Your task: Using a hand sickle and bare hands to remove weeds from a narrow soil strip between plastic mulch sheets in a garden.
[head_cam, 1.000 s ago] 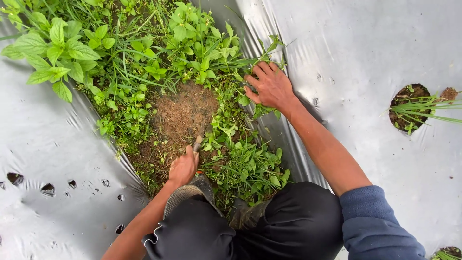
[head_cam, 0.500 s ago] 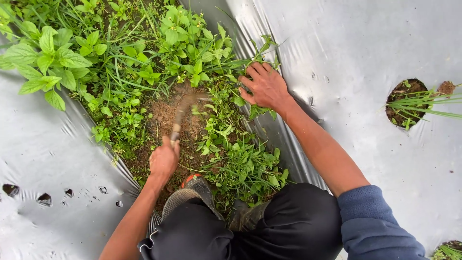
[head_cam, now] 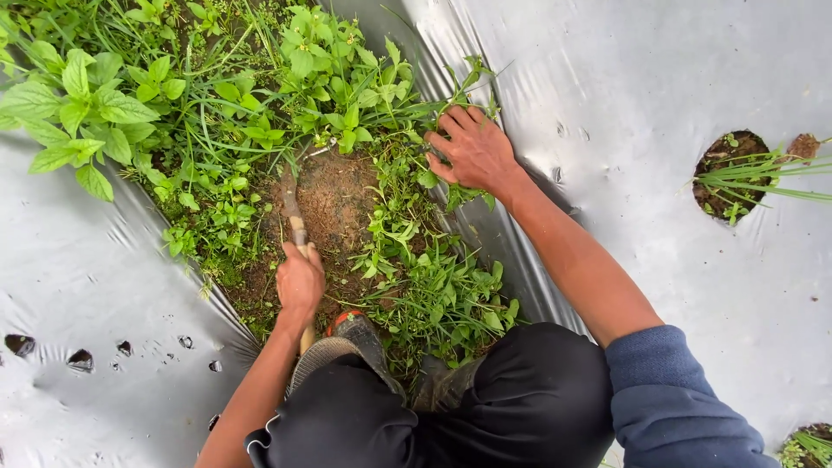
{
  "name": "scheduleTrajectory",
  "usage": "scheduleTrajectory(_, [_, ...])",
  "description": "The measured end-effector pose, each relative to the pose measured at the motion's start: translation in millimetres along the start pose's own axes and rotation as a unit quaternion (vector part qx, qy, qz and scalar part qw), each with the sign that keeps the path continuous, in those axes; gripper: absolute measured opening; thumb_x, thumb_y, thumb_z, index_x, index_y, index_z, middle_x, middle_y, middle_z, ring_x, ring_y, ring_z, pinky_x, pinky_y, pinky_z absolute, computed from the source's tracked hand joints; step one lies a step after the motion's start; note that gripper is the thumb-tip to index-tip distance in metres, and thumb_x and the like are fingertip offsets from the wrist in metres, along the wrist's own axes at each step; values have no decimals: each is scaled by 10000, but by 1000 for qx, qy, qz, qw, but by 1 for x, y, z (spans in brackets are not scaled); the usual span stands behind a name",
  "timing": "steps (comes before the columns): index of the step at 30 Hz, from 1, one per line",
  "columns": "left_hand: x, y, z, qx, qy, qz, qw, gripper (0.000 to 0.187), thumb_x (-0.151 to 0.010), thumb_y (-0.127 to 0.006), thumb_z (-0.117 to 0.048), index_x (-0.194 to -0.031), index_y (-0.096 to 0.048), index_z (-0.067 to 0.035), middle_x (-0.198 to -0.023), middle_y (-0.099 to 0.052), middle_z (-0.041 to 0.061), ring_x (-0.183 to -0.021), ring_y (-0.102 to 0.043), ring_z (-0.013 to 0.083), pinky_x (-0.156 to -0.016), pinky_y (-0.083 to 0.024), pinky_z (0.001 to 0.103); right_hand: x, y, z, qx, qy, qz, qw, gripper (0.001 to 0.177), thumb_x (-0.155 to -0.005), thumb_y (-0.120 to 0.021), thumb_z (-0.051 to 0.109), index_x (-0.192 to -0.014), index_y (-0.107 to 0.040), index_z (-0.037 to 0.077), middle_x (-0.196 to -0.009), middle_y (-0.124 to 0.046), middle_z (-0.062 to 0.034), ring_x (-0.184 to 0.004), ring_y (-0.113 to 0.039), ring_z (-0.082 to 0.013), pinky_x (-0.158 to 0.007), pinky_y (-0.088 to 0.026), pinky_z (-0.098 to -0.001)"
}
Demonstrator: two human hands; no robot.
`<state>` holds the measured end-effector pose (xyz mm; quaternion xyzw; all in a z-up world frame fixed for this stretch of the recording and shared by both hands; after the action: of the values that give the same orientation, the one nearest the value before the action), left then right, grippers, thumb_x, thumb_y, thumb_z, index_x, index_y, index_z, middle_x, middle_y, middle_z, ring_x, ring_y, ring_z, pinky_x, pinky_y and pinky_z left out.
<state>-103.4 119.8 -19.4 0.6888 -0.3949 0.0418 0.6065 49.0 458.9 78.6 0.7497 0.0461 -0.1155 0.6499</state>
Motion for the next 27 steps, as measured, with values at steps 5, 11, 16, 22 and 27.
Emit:
scheduleTrajectory(5, [46, -109, 18, -200, -159, 225, 940, 427, -1064, -288, -582, -1073, -414, -175, -920, -713, 192, -1013, -717, 494, -943, -547, 628, 1, 1, 0, -5, 3, -6, 1000, 226, -1000, -616, 383, -1069, -656, 172, -987, -532, -83, -1067, -563, -273, -926, -477, -425])
scheduleTrajectory(11, [5, 10, 2, -95, -29, 45, 994, 348, -1141, -271, -380, -1085, -440, -81, -728, -672, 166, -717, -759, 408, -690, -623, 545, -2, 6, 0, 7, -4, -11, 1000, 213, -991, -633, 381, -1012, -652, 170, -975, -551, -74, -1040, -566, -258, -910, -479, -415])
scheduleTrajectory(16, [57, -63, -4, -161, -127, 123, 971, 351, -1110, -299, -410, -1143, -450, -94, -775, -672, 144, -756, -747, 368, -664, -614, 509, 0, 3, 4, 4, 3, -13, 1000, 219, -1003, -620, 383, -1037, -662, 171, -980, -541, -73, -1034, -560, -256, -907, -472, -415])
scheduleTrajectory(22, [32, -6, 11, -146, -92, 103, 980, 353, -1092, -319, -447, -1126, -461, -126, -826, -702, 173, -775, -758, 396, -683, -610, 508, -4, 21, 5, 20, -1, -21, 1000, 245, -1031, -604, 357, -1196, -684, 193, -993, -556, -65, -1045, -563, -241, -900, -463, -401])
scheduleTrajectory(27, [8, 6, 31, 3, 42, -48, 998, 376, -1104, -390, -368, -1059, -466, -3, -699, -644, 229, -625, -722, 411, -500, -567, 493, 0, 18, 11, 26, 6, -49, 998, 430, -1010, -602, 346, -1428, -609, 244, -969, -542, -52, -1017, -564, -235, -884, -447, -386])
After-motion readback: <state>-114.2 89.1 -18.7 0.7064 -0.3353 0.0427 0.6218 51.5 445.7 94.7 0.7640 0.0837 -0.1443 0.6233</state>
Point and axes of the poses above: each hand's wrist, its own x-axis away from the middle knuckle, its own y-axis out of the back of the hand, z = x × y, the point moved 7 cm from there along -x, towards the middle knuckle
